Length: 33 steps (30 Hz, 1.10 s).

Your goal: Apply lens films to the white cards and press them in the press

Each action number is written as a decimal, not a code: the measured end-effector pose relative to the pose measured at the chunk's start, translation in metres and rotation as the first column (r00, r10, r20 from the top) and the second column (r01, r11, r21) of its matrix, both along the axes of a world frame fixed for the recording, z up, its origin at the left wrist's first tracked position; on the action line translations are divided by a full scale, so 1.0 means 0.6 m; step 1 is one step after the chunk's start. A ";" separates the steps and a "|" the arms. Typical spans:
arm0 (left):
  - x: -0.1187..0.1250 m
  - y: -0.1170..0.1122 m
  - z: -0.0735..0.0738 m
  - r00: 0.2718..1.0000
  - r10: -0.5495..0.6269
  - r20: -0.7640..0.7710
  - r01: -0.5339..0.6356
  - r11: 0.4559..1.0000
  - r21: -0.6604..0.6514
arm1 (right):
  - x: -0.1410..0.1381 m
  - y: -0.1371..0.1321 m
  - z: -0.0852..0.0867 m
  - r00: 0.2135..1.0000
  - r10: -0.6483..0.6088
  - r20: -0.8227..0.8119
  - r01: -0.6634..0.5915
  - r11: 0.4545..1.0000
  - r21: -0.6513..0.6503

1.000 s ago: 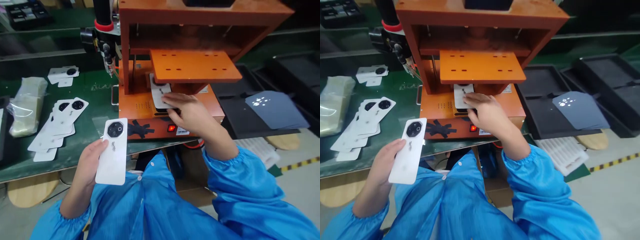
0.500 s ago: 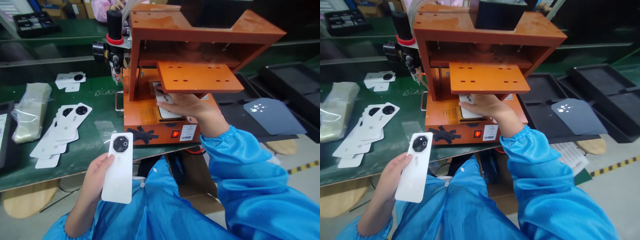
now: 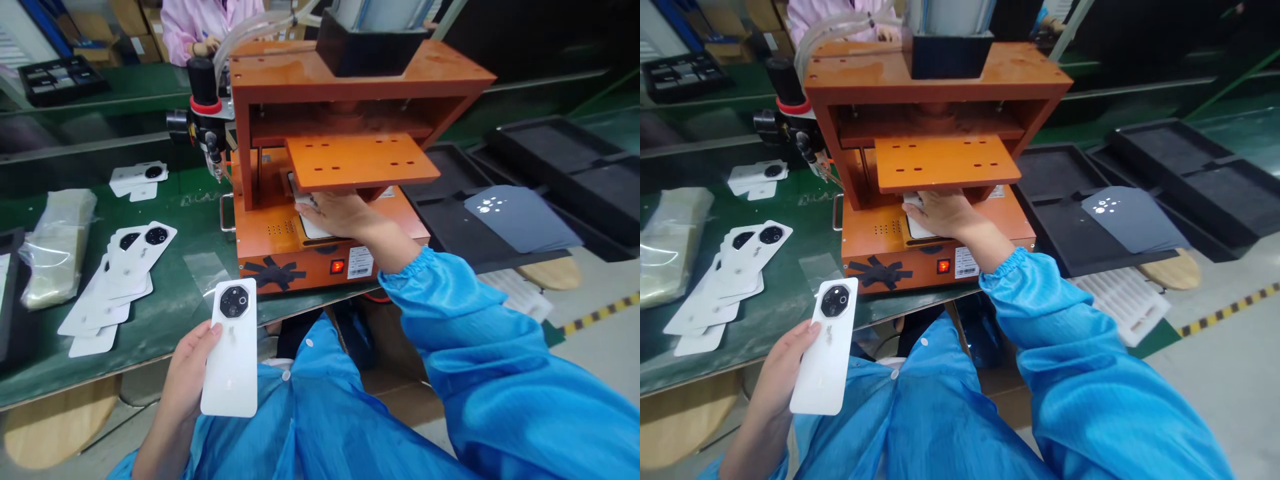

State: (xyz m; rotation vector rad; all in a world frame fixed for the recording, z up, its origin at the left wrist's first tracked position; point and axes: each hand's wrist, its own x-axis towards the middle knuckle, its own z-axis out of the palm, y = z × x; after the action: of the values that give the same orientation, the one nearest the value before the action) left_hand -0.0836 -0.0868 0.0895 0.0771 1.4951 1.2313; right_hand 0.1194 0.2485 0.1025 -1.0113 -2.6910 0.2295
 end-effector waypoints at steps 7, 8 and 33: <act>-0.001 -0.008 -0.005 1.000 -0.005 -0.007 0.004 1.000 -0.028 | 0.012 0.000 0.007 0.997 -0.051 -0.059 0.051 0.999 0.002; -0.004 -0.010 -0.007 1.000 -0.012 0.000 0.012 0.999 -0.031 | 0.010 0.002 0.009 0.998 -0.031 -0.057 0.031 1.000 0.001; -0.021 -0.022 -0.022 0.958 0.072 -0.277 -0.117 0.982 -0.149 | 0.252 -0.153 -0.166 0.324 -0.665 -0.673 0.333 0.746 -0.577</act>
State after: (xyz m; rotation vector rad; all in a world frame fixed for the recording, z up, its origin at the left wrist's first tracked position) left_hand -0.0961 -0.1002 0.0760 0.0664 1.8530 1.2041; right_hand 0.2707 0.1566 0.0030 -1.3179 -1.3206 0.8375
